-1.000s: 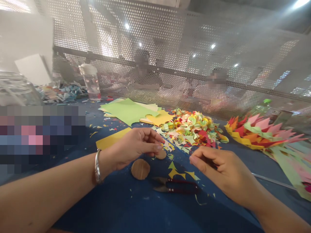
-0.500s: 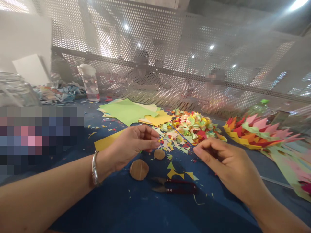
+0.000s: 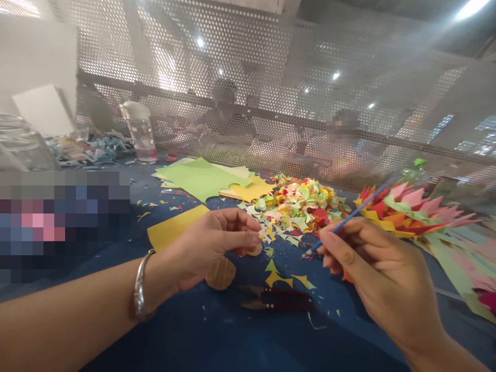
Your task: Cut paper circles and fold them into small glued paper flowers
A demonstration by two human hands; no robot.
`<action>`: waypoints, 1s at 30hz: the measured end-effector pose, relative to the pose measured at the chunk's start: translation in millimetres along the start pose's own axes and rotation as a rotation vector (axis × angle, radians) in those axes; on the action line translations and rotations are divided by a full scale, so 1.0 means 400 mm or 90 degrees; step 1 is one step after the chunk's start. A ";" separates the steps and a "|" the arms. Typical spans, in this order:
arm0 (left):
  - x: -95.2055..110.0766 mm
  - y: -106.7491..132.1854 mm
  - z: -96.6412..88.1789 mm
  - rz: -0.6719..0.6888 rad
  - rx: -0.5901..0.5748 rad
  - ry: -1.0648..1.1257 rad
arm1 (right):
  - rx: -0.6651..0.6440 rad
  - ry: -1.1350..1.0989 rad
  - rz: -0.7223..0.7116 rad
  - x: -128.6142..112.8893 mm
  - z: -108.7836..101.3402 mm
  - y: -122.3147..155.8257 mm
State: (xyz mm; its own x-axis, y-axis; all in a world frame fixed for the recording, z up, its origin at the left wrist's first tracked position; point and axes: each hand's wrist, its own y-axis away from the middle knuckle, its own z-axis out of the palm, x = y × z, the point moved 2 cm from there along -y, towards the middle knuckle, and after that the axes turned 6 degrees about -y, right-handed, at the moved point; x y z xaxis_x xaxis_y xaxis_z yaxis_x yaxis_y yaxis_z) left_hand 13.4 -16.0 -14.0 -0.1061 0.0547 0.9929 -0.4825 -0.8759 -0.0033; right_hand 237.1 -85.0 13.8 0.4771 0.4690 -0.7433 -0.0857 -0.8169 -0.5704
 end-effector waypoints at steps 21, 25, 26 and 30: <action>-0.005 0.017 0.034 -0.075 0.038 0.064 | -0.028 -0.002 -0.147 -0.016 0.040 0.039; -0.006 0.016 0.033 -0.081 0.025 0.073 | -0.032 0.004 -0.148 -0.015 0.039 0.039; -0.006 0.016 0.032 -0.082 0.023 0.075 | -0.032 0.004 -0.148 -0.015 0.039 0.039; -0.008 0.015 0.030 -0.082 0.016 0.089 | -0.027 -0.005 -0.152 -0.017 0.040 0.039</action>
State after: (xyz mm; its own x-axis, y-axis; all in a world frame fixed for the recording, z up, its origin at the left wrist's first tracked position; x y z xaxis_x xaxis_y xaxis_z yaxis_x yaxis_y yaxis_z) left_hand 21.3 -27.3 -15.7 -0.1653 0.2311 0.9588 -0.4775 -0.8693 0.1273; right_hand 218.5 -95.4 4.3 0.4721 0.6528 -0.5925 0.0658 -0.6963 -0.7147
